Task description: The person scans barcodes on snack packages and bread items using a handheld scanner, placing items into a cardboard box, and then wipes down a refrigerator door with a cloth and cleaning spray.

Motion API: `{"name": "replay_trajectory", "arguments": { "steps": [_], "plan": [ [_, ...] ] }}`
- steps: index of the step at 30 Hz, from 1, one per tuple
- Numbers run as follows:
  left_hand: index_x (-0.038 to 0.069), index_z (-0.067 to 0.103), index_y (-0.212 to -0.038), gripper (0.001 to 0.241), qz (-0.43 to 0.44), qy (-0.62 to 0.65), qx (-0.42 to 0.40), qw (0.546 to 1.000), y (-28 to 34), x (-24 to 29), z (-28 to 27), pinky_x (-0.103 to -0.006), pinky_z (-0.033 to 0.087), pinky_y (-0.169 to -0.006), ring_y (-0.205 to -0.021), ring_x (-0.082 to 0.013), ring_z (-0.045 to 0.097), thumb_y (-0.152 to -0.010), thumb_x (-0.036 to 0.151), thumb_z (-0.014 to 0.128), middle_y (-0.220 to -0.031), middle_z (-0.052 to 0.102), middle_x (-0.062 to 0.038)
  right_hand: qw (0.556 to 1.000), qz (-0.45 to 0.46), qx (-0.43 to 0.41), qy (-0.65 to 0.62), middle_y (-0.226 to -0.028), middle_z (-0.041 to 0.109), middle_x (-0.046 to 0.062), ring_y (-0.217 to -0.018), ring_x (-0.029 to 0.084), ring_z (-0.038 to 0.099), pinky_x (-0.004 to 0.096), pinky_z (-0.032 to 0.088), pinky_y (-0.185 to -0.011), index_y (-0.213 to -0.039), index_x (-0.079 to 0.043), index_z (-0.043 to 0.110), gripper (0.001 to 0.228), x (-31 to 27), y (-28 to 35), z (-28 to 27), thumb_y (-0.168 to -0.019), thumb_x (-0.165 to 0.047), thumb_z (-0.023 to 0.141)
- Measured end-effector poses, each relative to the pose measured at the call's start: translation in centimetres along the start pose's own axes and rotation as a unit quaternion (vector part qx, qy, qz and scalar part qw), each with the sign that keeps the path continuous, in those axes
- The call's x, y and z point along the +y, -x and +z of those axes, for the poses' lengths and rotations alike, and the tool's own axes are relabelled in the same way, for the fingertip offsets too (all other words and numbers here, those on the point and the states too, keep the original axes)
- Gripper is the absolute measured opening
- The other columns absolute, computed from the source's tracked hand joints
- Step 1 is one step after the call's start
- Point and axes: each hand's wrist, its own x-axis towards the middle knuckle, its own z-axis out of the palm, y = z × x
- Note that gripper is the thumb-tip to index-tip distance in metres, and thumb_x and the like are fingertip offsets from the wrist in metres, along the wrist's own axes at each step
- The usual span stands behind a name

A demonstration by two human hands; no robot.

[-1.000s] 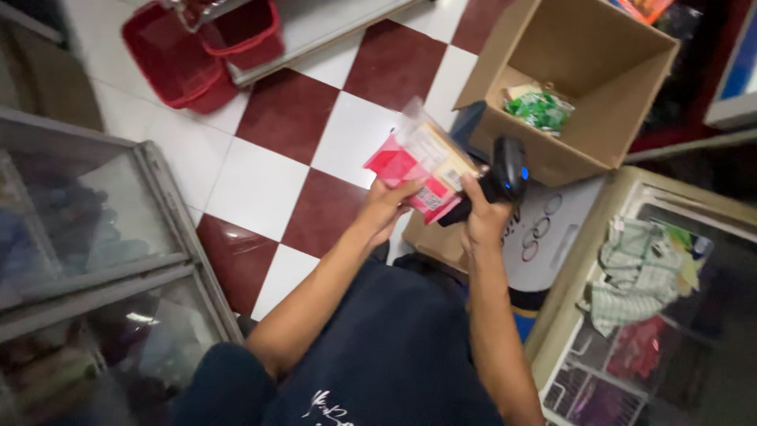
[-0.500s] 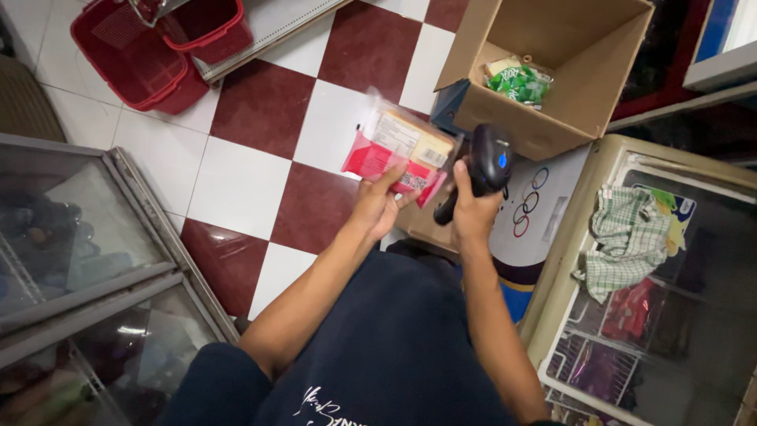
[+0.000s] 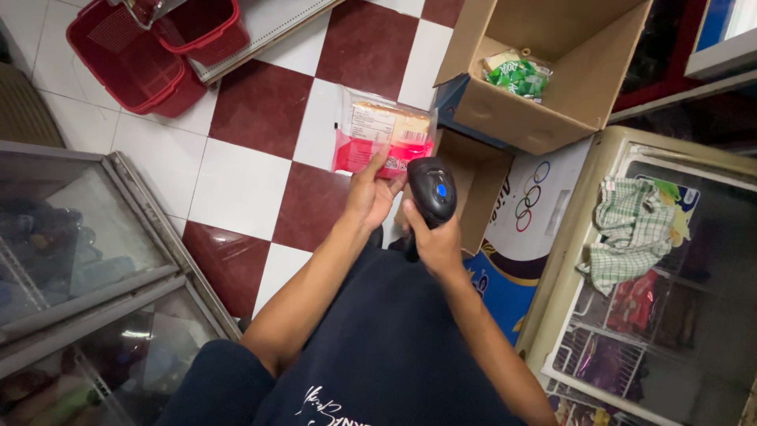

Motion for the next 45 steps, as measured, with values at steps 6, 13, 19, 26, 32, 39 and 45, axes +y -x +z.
{"name": "replay_trajectory", "arguments": {
  "steps": [6, 13, 19, 26, 32, 39, 45],
  "plan": [
    [0.001, 0.063, -0.127, 0.035, -0.002, 0.009, -0.02, 1.0, 0.3, -0.1, -0.4, -0.0417, 0.06, -0.091, -0.107, -0.0254, 0.071, -0.098, 0.019, 0.071, -0.12, 0.071, -0.012, 0.998, -0.049, -0.013, -0.043, -0.082, 0.067, 0.002, -0.068, 0.01, 0.064, 0.026, 0.053, -0.062, -0.104, -0.001, 0.066, 0.022, -1.2, 0.7, 0.8, -0.095, -0.018, 0.074],
    [0.005, 0.061, -0.13, 0.039, 0.015, -0.01, -0.009, 1.0, 0.8, -0.2, -0.5, -0.0418, 0.059, -0.091, -0.109, -0.0242, 0.071, -0.095, 0.017, 0.072, -0.122, 0.071, -0.01, 0.992, -0.062, -0.064, -0.084, -0.08, 0.064, 0.0, -0.07, 0.008, 0.061, 0.025, 0.051, -0.065, -0.109, -0.002, 0.064, 0.017, -2.2, 1.6, 0.8, -0.1, -0.016, 0.067],
    [0.005, 0.06, -0.129, 0.037, 0.08, -0.091, -0.007, 0.993, 0.9, -1.3, -0.4, -0.0451, 0.061, -0.091, -0.109, -0.0237, 0.069, -0.095, 0.009, 0.074, -0.123, 0.066, -0.01, 0.99, -0.034, -0.009, -0.139, -0.085, 0.065, 0.001, -0.071, 0.01, 0.064, 0.026, 0.053, -0.065, -0.118, -0.004, 0.061, 0.026, 0.1, 1.1, 0.1, -0.095, -0.012, 0.071],
    [0.005, 0.062, -0.134, 0.047, 0.318, -0.51, -0.229, 0.765, 3.5, -0.9, 5.3, -0.0409, 0.048, -0.115, -0.138, -0.0321, 0.058, -0.094, 0.021, 0.08, -0.146, 0.06, -0.016, 0.921, -0.092, 0.087, -0.368, -0.117, 0.068, 0.012, -0.1, 0.023, 0.07, 0.036, 0.058, -0.084, -0.128, -0.006, 0.055, 0.038, 2.4, -0.9, -6.6, -0.102, -0.03, 0.067],
    [0.006, 0.064, -0.13, 0.059, 0.384, -0.634, -0.376, 0.556, 2.4, -4.7, 10.5, -0.0506, 0.039, -0.119, -0.141, -0.0425, 0.046, -0.08, 0.027, 0.087, -0.143, 0.057, -0.016, 0.866, -0.163, 0.12, -0.457, -0.121, 0.067, 0.013, -0.113, 0.026, 0.066, 0.042, 0.054, -0.103, -0.125, -0.006, 0.057, 0.046, 3.4, 0.6, -13.1, -0.097, -0.039, 0.071],
    [0.018, 0.064, -0.134, 0.058, 0.364, -0.628, -0.455, 0.516, -0.2, -12.8, 15.8, -0.0485, 0.043, -0.118, -0.148, -0.0408, 0.035, -0.078, 0.005, 0.075, -0.154, 0.041, -0.021, 0.82, -0.172, 0.318, -0.443, -0.109, 0.062, 0.005, -0.103, 0.02, 0.065, 0.038, 0.054, -0.096, -0.119, -0.009, 0.054, 0.037, 3.1, 3.8, -19.8, -0.088, 0.0, 0.072],
    [0.018, 0.031, -0.162, 0.067, -0.088, -0.453, -0.419, 0.782, -1.6, -21.5, 17.9, -0.0395, 0.055, -0.103, -0.139, -0.0284, 0.051, -0.102, 0.008, 0.059, -0.159, 0.041, -0.014, 0.75, -0.235, 0.419, -0.455, -0.109, 0.062, 0.008, -0.102, 0.023, 0.066, 0.042, 0.055, -0.095, -0.122, -0.009, 0.055, 0.038, 4.1, 6.9, -26.2, -0.09, 0.002, 0.071]
  ]
}}
